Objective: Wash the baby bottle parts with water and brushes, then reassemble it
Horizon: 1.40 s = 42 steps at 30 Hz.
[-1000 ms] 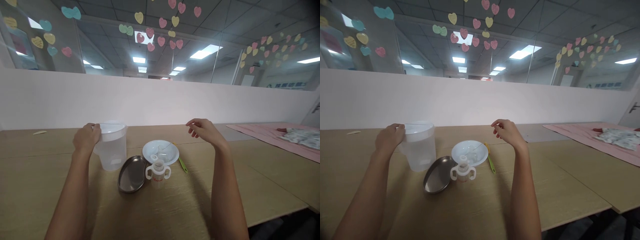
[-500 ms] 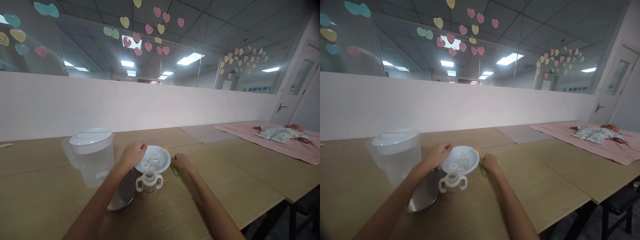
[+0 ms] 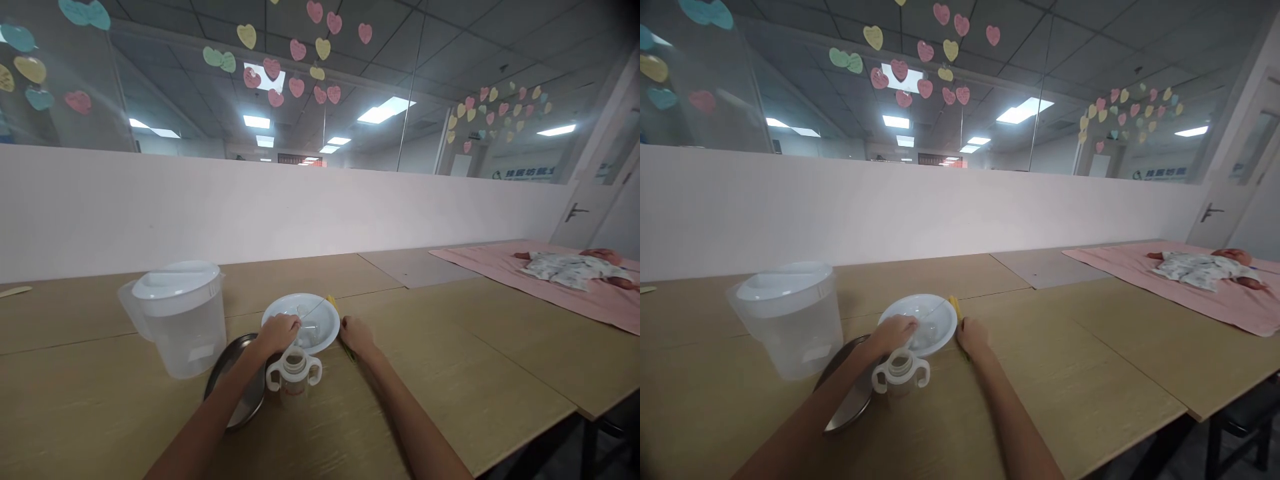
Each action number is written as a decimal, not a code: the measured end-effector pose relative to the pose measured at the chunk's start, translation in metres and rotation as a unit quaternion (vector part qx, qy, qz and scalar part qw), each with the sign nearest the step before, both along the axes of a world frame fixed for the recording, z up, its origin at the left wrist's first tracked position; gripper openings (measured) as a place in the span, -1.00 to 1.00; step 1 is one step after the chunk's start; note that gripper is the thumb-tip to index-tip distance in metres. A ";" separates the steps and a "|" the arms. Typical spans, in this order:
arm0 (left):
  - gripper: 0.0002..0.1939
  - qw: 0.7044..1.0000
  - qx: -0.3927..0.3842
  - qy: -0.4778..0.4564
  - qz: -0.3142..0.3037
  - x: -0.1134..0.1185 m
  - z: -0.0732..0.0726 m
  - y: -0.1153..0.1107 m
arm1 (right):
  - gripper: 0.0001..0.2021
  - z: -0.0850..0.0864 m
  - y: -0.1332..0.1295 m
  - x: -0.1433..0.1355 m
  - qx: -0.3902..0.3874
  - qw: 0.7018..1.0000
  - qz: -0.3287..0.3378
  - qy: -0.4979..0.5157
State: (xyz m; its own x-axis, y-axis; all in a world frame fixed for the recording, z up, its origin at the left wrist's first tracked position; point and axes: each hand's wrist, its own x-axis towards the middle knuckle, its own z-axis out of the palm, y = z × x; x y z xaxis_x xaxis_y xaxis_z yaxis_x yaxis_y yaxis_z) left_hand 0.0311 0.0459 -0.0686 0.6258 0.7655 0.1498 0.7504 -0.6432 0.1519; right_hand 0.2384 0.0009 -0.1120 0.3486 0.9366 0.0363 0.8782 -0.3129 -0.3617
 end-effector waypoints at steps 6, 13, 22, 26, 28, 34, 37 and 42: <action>-0.62 1.000 0.003 -0.001 0.018 0.002 0.003 -0.006 | -0.68 0.000 -0.002 -0.005 0.004 1.000 -0.007 -0.005; -0.75 0.990 0.036 -0.097 0.098 0.007 0.005 -0.009 | -0.72 -0.006 0.003 -0.004 0.034 0.999 -0.038 -0.006; -0.87 0.941 0.088 -0.311 0.097 0.004 0.023 -0.012 | -0.69 0.011 -0.006 0.009 0.175 0.976 -0.126 0.025; -0.77 0.877 -0.013 -0.481 0.004 0.010 0.028 -0.018 | -0.68 0.026 -0.014 -0.004 0.399 0.908 -0.124 0.015; -0.72 0.842 -0.085 -0.533 -0.020 0.014 0.032 -0.022 | -0.68 0.029 -0.019 -0.015 0.474 0.876 -0.088 0.001; -0.68 0.792 -0.171 -0.584 -0.049 0.018 0.047 -0.033 | -0.72 0.022 -0.024 -0.045 0.578 0.808 0.089 -0.066; -0.72 0.797 -0.171 -0.576 -0.055 0.015 0.053 -0.037 | -0.72 0.021 -0.023 -0.046 0.583 0.801 0.109 -0.080; -0.71 0.768 -0.222 -0.600 -0.034 0.008 0.061 -0.045 | -0.73 0.024 -0.023 -0.038 0.592 0.793 0.091 -0.109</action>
State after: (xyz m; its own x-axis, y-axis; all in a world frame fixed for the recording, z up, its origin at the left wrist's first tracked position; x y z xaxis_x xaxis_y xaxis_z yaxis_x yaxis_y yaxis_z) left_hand 0.0390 0.0009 -0.0078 0.2815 0.8800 0.3826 -0.1345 -0.3586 0.9237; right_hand 0.2003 -0.0225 -0.0877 0.0768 0.2343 0.9691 0.9519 0.2718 -0.1412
